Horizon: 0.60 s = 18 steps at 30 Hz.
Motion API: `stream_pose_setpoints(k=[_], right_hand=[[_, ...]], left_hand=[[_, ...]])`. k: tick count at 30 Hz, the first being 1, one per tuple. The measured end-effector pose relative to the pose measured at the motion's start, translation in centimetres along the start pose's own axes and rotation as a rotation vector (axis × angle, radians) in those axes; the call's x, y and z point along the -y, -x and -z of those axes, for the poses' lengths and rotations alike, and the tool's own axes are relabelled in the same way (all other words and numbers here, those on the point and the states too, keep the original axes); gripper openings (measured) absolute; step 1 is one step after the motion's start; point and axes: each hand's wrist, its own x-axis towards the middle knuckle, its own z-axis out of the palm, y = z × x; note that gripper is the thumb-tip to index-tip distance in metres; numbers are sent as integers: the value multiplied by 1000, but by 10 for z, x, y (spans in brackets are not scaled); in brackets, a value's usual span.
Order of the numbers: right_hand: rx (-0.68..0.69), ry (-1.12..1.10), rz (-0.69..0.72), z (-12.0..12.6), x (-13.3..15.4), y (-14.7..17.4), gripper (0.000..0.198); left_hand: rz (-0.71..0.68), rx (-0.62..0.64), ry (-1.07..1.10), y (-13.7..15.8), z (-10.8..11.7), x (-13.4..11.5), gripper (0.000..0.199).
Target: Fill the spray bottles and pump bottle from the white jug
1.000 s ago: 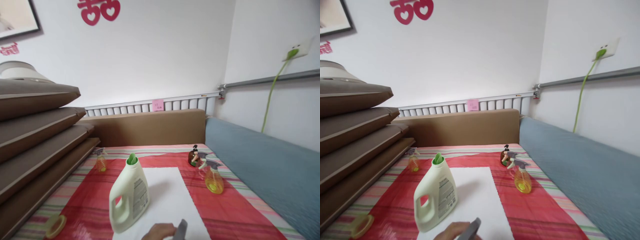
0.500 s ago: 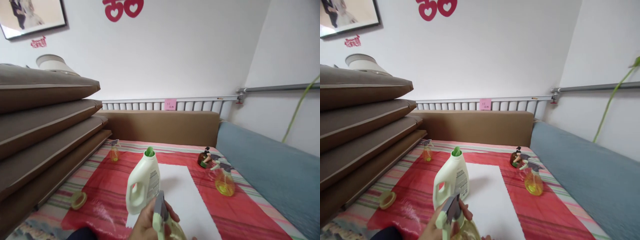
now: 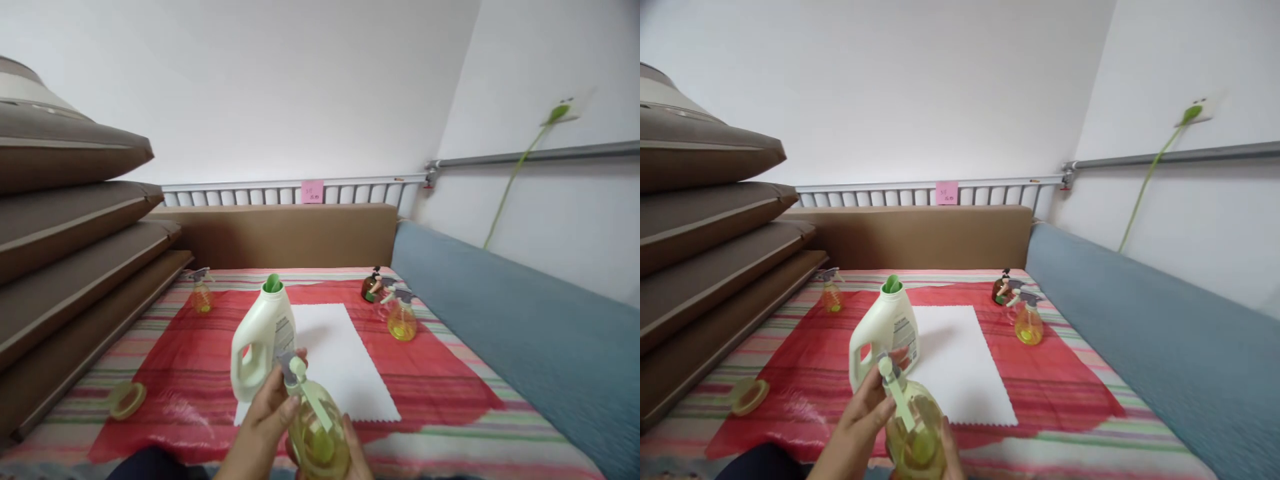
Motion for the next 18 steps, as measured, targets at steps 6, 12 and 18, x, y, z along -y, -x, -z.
stream_pose_setpoints(k=[6, 12, 18], right_hand=[[65, -55, -27, -7, 5, 4, 45], [65, -62, 9, -4, 10, 9, 45], [98, -89, 18, -5, 10, 9, 45]], left_hand=[[36, -83, 27, -23, 2, 6, 36], [106, -53, 88, -22, -3, 15, 37], [4, -82, -83, -18, -7, 10, 34]])
